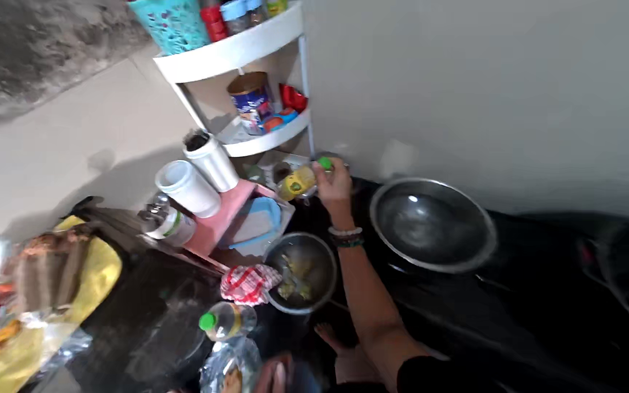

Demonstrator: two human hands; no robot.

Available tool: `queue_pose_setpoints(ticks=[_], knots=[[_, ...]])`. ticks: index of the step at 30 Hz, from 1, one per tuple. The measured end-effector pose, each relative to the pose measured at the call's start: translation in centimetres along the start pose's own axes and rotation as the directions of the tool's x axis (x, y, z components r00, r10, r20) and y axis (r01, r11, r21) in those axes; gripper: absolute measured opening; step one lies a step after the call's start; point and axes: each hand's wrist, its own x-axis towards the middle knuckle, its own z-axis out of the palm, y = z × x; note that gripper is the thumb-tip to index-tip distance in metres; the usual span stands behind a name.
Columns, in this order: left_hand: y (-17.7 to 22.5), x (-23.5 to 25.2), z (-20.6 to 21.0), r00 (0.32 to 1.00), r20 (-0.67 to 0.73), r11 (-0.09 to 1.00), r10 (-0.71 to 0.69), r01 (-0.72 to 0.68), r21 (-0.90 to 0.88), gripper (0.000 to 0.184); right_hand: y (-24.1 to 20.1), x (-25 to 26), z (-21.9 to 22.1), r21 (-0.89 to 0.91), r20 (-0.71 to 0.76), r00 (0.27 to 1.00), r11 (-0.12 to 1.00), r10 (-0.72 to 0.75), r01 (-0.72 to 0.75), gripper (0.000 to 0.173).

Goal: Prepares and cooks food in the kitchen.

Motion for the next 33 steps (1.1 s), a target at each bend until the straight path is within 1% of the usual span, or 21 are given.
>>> queue_pose_setpoints(ticks=[1, 3, 5, 6, 8, 9, 10, 12, 14, 16, 18, 21, 22, 24, 25, 26, 28, 30, 31, 32, 33], knots=[[0.9, 0.1, 0.4, 0.993, -0.009, 0.990, 0.120, -0.119, 0.073, 0.037, -1.4, -3.0, -2.1, 0.000, 0.011, 0.999, 0.999, -0.051, 0.051, 0.041], [2.2, 0.2, 1.1, 0.940, 0.020, 0.918, 0.340, -0.337, 0.209, 0.068, -3.7, -9.0, -6.3, 0.021, 0.023, 0.984, 0.985, -0.174, 0.174, 0.032], [3.9, 0.2, 2.5, 0.854, 0.078, 0.810, 0.514, -0.514, 0.282, 0.095, -5.4, -13.8, -10.1, 0.045, 0.056, 0.943, 0.945, -0.327, 0.325, 0.027], [4.6, 0.0, 3.5, 0.808, 0.095, 0.761, 0.581, -0.581, 0.288, 0.105, -6.0, -16.7, -12.2, 0.040, 0.128, 0.925, 0.934, -0.357, 0.354, 0.026], [5.7, -1.4, 5.8, 0.755, 0.110, 0.721, 0.646, -0.651, 0.239, 0.116, -7.4, -22.6, -16.4, -0.006, 0.324, 0.897, 0.948, -0.300, 0.319, 0.030], [5.9, -2.6, 7.0, 0.755, 0.113, 0.732, 0.646, -0.655, 0.190, 0.114, -7.9, -25.3, -18.4, -0.026, 0.396, 0.883, 0.959, -0.250, 0.283, 0.033], [5.9, -4.1, 8.5, 0.764, 0.117, 0.750, 0.635, -0.646, 0.144, 0.107, -8.1, -27.5, -20.4, -0.044, 0.427, 0.877, 0.963, -0.221, 0.264, 0.035], [5.3, -6.8, 11.5, 0.775, 0.141, 0.772, 0.616, -0.629, 0.093, 0.093, -8.2, -30.7, -24.6, -0.166, 0.436, 0.888, 0.957, -0.146, 0.239, 0.039], [5.1, -9.3, 14.2, 0.761, 0.185, 0.757, 0.622, -0.644, 0.106, 0.088, -8.2, -32.3, -28.8, -0.311, 0.425, 0.904, 0.931, -0.043, 0.191, 0.044], [5.6, -11.2, 16.7, 0.746, 0.216, 0.741, 0.630, -0.661, 0.121, 0.087, -8.0, -32.9, -32.4, -0.389, 0.443, 0.896, 0.905, 0.022, 0.170, 0.043], [6.0, -12.4, 18.9, 0.723, 0.223, 0.721, 0.653, -0.684, 0.107, 0.084, -7.5, -32.9, -35.3, -0.417, 0.476, 0.879, 0.883, 0.011, 0.215, 0.041], [6.8, -13.4, 21.7, 0.673, 0.272, 0.688, 0.688, -0.724, 0.052, 0.082, -6.1, -32.0, -39.9, -0.335, 0.569, 0.817, 0.882, -0.091, 0.332, 0.036], [7.2, -13.8, 22.6, 0.685, 0.308, 0.712, 0.660, -0.701, 0.031, 0.082, -5.6, -31.6, -41.7, -0.282, 0.609, 0.781, 0.884, -0.137, 0.374, 0.034], [8.6, -15.1, 25.0, 0.741, 0.387, 0.808, 0.549, -0.588, -0.019, 0.084, -4.8, -30.2, -45.4, -0.172, 0.680, 0.695, 0.871, -0.234, 0.461, 0.030], [9.4, -15.5, 26.1, 0.745, 0.444, 0.853, 0.497, -0.513, -0.094, 0.085, -4.6, -29.4, -47.4, -0.114, 0.710, 0.644, 0.857, -0.284, 0.503, 0.028], [10.1, -15.9, 27.1, 0.719, 0.513, 0.880, 0.468, -0.431, -0.199, 0.085, -4.6, -28.6, -49.5, -0.057, 0.736, 0.590, 0.838, -0.333, 0.543, 0.026], [11.2, -16.3, 29.2, 0.611, 0.636, 0.881, 0.471, -0.292, -0.372, 0.084, -5.0, -27.4, -53.5, 0.030, 0.781, 0.475, 0.783, -0.406, 0.621, 0.022], [12.0, -16.5, 31.3, 0.465, 0.735, 0.863, 0.493, -0.159, -0.479, 0.083, -5.0, -26.5, -56.9, 0.114, 0.791, 0.383, 0.730, -0.477, 0.674, 0.021], [12.5, -16.8, 32.3, 0.401, 0.762, 0.851, 0.509, -0.097, -0.517, 0.082, -5.0, -26.1, -58.3, 0.153, 0.785, 0.359, 0.719, -0.505, 0.678, 0.020], [12.9, -17.2, 33.2, 0.357, 0.775, 0.839, 0.522, -0.050, -0.542, 0.081, -5.2, -25.8, -59.8, 0.177, 0.771, 0.358, 0.717, -0.527, 0.674, 0.020], [13.4, -17.6, 34.0, 0.345, 0.779, 0.833, 0.524, -0.016, -0.553, 0.081, -5.5, -25.4, -61.3, 0.178, 0.743, 0.387, 0.719, -0.546, 0.672, 0.020]])
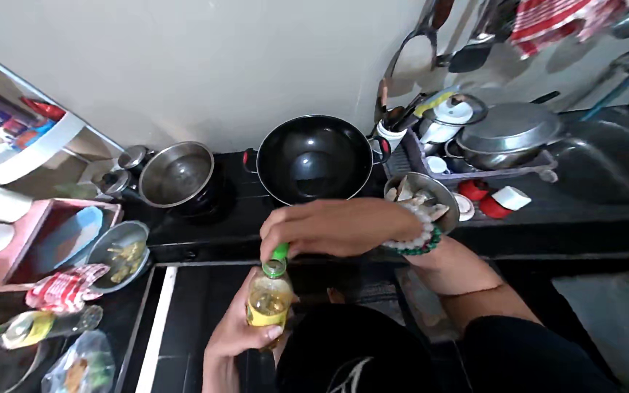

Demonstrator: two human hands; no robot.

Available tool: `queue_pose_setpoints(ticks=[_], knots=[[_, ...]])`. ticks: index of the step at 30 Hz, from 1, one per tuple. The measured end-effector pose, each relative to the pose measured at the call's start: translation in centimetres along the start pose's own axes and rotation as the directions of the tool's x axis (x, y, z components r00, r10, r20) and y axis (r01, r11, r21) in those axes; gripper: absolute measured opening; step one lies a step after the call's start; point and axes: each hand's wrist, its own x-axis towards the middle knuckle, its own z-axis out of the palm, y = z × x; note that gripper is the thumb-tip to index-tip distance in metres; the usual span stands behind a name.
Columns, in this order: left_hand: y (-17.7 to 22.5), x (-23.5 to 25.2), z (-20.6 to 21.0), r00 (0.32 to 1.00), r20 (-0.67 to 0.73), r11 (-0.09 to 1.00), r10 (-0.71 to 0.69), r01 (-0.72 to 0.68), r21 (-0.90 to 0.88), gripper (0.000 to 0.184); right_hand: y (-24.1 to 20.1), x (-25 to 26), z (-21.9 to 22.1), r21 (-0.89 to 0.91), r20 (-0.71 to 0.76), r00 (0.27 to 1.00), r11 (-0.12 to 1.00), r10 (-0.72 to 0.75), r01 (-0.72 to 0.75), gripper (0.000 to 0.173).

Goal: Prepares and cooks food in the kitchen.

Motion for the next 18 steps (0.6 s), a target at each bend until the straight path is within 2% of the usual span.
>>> queue_pose_setpoints(ticks=[2, 4, 5, 7, 9, 12, 18], knots=[[0.4, 1.4, 1.5, 0.995, -0.100, 1.000, -0.007, 0.009, 0.024, 0.077, -0.7, -1.7, -3.2, -0.030, -0.115, 0.992, 0.998, 0.049, -0.053, 0.021], [1.5, 2.8, 2.8, 0.949, -0.314, 0.959, 0.008, 0.082, 0.272, 0.075, -0.9, -3.9, -5.9, -0.072, -0.276, 0.959, 0.993, 0.066, -0.089, 0.024], [1.9, 3.5, 3.1, 0.916, -0.398, 0.889, 0.045, 0.145, 0.434, 0.072, -1.2, -5.3, -6.6, -0.091, -0.347, 0.933, 0.987, 0.095, -0.135, 0.027], [2.3, 4.8, 2.8, 0.866, -0.483, 0.673, 0.132, 0.279, 0.685, 0.070, -1.8, -8.1, -7.0, -0.079, -0.475, 0.869, 0.978, 0.135, -0.195, 0.031], [2.6, 6.0, 2.1, 0.843, -0.505, 0.455, 0.185, 0.382, 0.804, 0.070, -2.4, -10.6, -6.4, -0.043, -0.573, 0.805, 0.976, 0.151, -0.214, 0.032], [3.2, 7.7, 1.4, 0.836, -0.512, 0.245, 0.195, 0.464, 0.851, 0.069, -2.5, -13.5, -5.2, 0.017, -0.657, 0.721, 0.960, 0.222, -0.280, 0.034], [4.8, 11.3, 0.2, 0.825, -0.553, 0.046, 0.116, 0.552, 0.833, 0.070, -1.4, -17.4, -4.5, 0.139, -0.722, 0.589, 0.910, 0.364, -0.392, 0.037]])
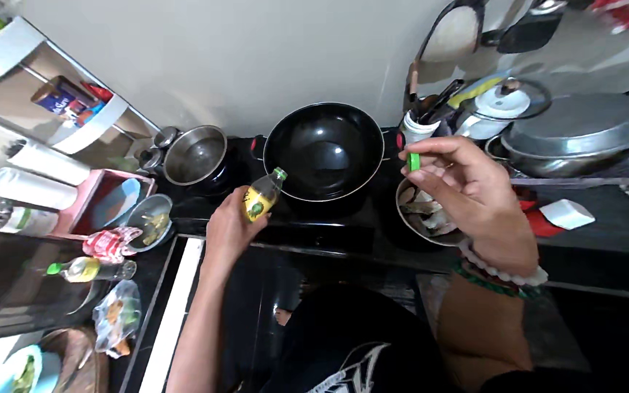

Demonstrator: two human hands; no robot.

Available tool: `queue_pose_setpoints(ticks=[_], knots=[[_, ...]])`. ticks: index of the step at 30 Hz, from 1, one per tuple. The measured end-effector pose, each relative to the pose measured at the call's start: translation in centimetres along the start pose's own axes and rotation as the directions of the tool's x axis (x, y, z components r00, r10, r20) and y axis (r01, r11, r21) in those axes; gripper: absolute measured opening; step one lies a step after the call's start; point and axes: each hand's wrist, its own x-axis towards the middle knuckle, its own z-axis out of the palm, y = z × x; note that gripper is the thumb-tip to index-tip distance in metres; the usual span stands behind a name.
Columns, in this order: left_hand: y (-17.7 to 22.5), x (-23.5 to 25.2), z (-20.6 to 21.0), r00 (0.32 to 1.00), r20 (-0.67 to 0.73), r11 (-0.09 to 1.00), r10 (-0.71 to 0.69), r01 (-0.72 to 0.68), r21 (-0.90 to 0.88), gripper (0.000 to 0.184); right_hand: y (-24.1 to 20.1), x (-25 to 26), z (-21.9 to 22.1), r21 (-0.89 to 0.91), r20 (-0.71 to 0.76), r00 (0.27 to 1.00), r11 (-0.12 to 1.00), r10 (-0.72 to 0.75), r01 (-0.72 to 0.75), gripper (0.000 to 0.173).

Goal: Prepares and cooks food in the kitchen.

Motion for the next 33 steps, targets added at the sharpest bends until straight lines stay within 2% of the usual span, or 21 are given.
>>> queue_pose_setpoints(ticks=[5, 9, 27, 33], knots=[[1.3, 2.4, -0.6, 0.998, 0.068, 0.991, -0.014, 0.005, 0.135, 0.068, 1.2, -1.5, -1.5, -0.054, -0.033, 0.998, 0.997, 0.058, -0.060, 0.038], [2.4, 3.8, -0.5, 0.994, 0.104, 0.985, -0.025, 0.007, 0.172, 0.069, 1.7, -2.5, -2.5, -0.095, -0.080, 0.990, 0.987, 0.119, -0.126, 0.039], [5.5, 6.1, -0.7, 0.992, 0.119, 0.924, -0.035, -0.013, 0.382, 0.063, 3.9, -2.7, -3.2, -0.184, -0.087, 0.989, 0.974, 0.121, -0.135, 0.039], [6.0, 6.5, -0.7, 0.991, 0.125, 0.922, -0.046, -0.006, 0.387, 0.062, 4.4, -2.5, -3.1, -0.222, -0.080, 0.989, 0.965, 0.123, -0.138, 0.038]])
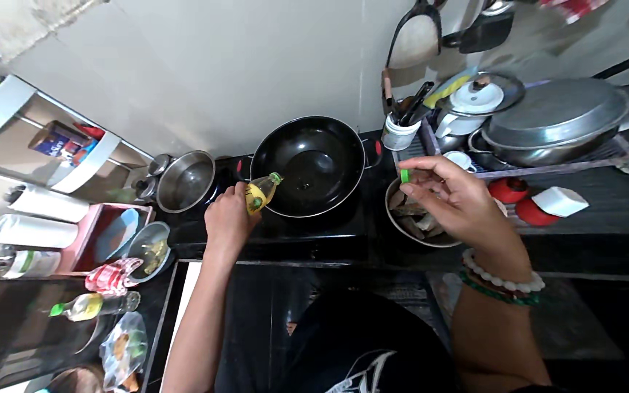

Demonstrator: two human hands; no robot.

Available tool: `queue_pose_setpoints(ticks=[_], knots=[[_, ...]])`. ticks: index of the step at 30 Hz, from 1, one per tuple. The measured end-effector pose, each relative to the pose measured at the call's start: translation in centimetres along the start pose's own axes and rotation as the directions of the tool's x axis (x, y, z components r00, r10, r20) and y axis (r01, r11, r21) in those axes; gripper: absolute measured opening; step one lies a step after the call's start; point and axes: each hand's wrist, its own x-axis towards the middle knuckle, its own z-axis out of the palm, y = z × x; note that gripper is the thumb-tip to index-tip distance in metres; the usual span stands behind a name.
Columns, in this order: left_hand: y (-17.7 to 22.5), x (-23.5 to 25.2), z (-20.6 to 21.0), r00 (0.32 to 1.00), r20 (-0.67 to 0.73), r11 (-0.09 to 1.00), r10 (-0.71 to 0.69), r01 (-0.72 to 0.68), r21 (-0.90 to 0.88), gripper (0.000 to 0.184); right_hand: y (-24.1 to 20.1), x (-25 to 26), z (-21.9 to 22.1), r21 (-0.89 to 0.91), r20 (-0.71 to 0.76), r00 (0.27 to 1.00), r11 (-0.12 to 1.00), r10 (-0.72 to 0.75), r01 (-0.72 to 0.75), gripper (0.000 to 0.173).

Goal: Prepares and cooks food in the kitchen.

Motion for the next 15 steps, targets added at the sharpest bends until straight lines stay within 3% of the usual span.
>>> queue_pose_setpoints(ticks=[9, 15], knots=[[0.0, 0.2, 0.5, 0.999, -0.025, 0.986, -0.029, 0.024, -0.166, 0.065, 0.1, 0.3, 0.4, 0.013, 0.003, 1.000, 1.000, 0.007, -0.007, 0.038], [0.1, 1.2, 2.7, 0.990, -0.134, 0.911, -0.046, -0.013, -0.411, 0.069, -0.5, 1.6, 1.1, 0.135, 0.006, 0.999, 0.990, 0.045, -0.045, 0.039]])
